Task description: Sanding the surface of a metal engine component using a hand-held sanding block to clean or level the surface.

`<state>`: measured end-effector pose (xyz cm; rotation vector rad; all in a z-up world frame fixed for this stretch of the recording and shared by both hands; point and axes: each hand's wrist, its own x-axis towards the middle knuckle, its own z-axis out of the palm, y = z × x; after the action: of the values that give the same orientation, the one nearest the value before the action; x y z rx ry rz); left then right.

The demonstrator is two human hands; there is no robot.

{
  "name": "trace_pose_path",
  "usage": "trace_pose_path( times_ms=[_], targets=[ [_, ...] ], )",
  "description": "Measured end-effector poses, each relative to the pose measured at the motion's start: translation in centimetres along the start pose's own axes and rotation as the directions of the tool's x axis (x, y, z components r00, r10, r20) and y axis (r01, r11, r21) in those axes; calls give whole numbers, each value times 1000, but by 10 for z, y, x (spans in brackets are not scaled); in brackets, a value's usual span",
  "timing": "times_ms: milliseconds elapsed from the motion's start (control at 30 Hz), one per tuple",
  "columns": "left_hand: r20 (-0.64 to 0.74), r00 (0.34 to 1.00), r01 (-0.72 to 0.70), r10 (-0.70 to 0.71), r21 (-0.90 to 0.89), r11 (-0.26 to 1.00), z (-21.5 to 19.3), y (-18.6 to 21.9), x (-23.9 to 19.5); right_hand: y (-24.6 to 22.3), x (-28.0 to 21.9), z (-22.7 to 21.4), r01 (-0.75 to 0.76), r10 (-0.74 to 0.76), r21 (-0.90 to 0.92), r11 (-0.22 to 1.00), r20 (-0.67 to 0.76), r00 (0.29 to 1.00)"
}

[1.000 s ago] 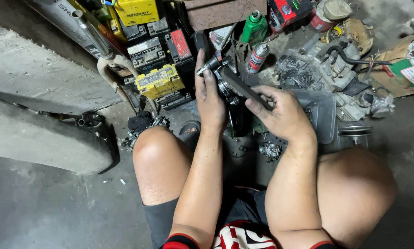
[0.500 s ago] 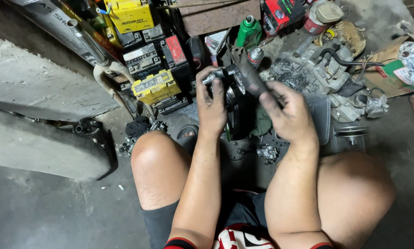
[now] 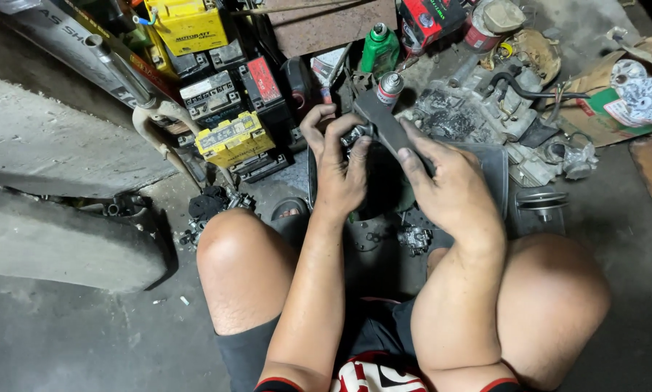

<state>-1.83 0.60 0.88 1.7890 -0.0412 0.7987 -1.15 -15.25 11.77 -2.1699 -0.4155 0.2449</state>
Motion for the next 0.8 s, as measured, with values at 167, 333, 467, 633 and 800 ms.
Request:
trace_pose_path(
  times_ms=[167, 333, 467, 633, 800],
  targets=[
    [4, 1000, -31, 31, 15, 999, 0, 3, 1, 3, 4, 2, 40, -39, 12, 999, -24, 999],
    [53, 998, -26, 29, -60, 998, 8, 1, -6, 12, 4, 8, 90, -91, -16, 996, -109, 990],
    [29, 998, -46, 47, -21, 999, 1, 5, -2, 4, -4, -8, -99, 99, 0, 995, 14, 995],
    [83, 994, -74, 78, -49, 996, 4, 9, 0, 6, 4, 5, -34, 35, 7, 999, -78, 996],
    [203, 975, -58, 91, -162, 985, 8, 15, -4, 24, 10, 15, -164, 160, -1, 986, -207, 965]
  ],
)
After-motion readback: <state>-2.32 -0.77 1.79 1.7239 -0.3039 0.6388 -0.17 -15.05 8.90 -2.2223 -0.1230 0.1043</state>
